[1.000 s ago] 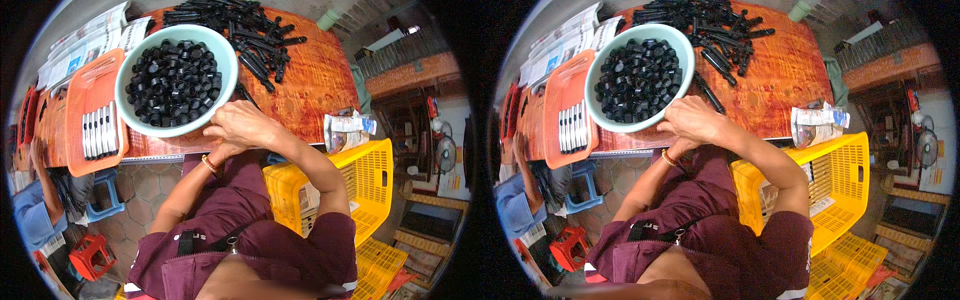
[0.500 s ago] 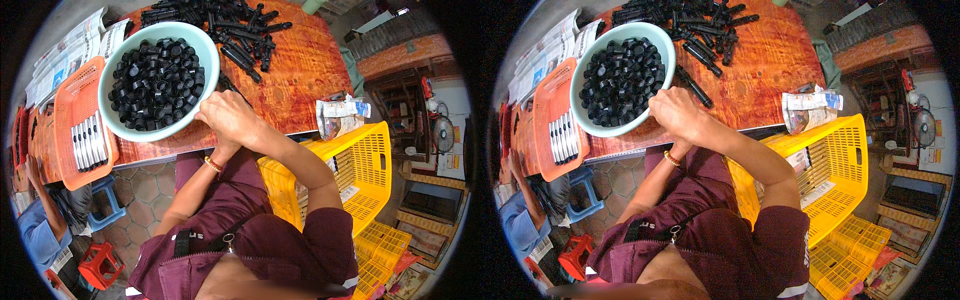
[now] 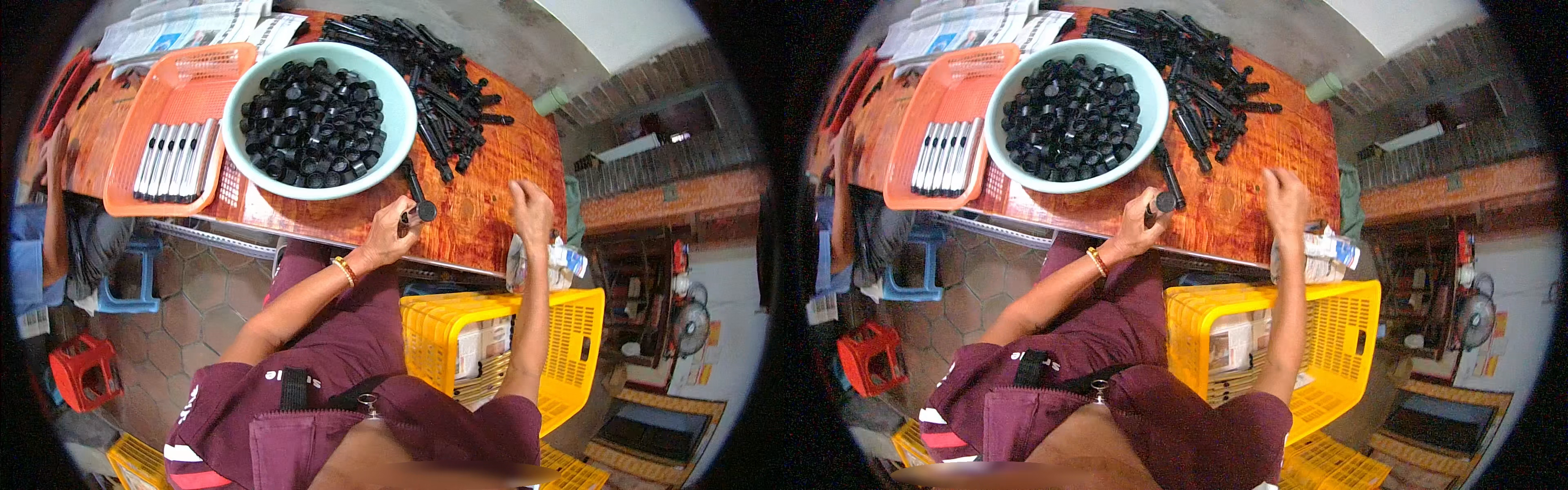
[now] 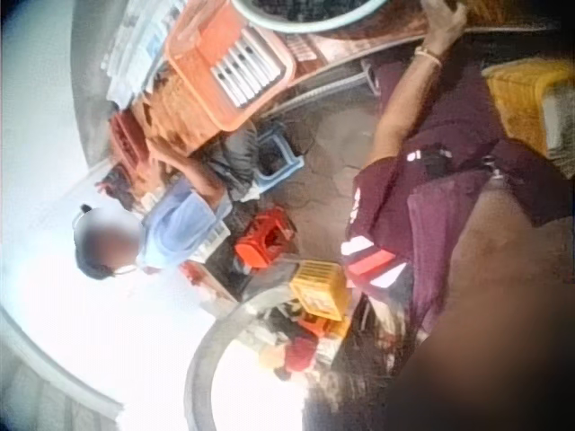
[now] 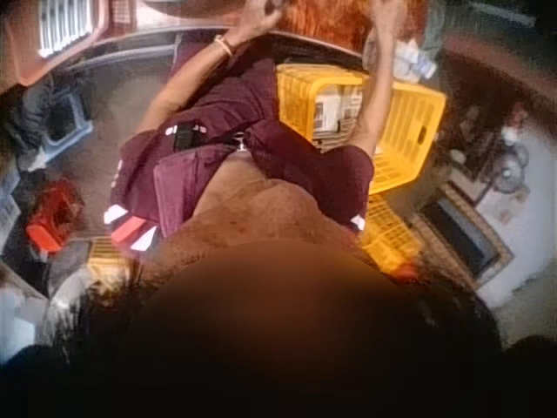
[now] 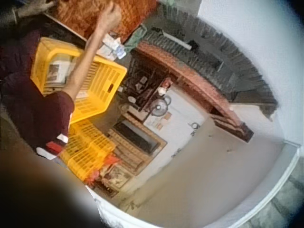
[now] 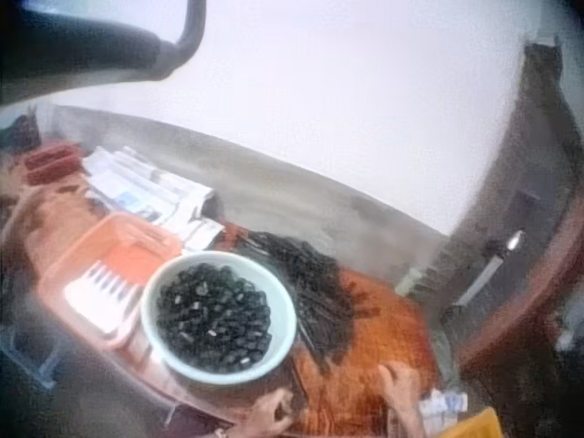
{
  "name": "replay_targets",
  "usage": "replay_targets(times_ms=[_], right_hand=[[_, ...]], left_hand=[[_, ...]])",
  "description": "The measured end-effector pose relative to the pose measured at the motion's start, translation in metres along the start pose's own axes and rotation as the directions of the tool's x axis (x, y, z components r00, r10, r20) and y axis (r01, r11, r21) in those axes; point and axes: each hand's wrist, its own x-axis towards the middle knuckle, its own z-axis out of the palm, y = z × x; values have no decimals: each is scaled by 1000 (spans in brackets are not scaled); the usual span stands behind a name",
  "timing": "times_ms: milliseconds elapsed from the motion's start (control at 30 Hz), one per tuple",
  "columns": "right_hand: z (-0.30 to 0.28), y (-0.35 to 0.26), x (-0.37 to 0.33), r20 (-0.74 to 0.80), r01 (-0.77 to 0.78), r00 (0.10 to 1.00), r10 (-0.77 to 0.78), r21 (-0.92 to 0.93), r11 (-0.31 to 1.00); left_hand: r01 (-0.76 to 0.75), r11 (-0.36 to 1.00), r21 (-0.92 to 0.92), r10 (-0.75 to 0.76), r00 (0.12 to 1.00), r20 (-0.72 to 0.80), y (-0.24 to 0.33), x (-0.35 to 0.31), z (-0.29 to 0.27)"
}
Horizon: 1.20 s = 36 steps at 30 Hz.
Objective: The person repeatedly picks up a black cylindrical handle and a silver metal rod, inserts the rod into the handle, and places the assembled unit on the table. They continue this one-at-a-time assembly process for multiple units.
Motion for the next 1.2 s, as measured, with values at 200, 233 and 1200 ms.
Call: replay_targets(times_ms=[200, 233, 1200], right_hand=[[12, 132, 4, 258, 38, 950, 175, -653, 756], [18, 150, 3, 295, 90, 935, 197, -735, 673], [-16, -16, -24, 347, -351, 931, 112, 770, 532]], left_hand=[[32, 999, -15, -31, 996, 88, 0, -3, -6], [41, 999, -21, -39, 994, 103, -1, -3, -6], [-6, 999, 46, 2, 996, 87, -8, -4, -7]])
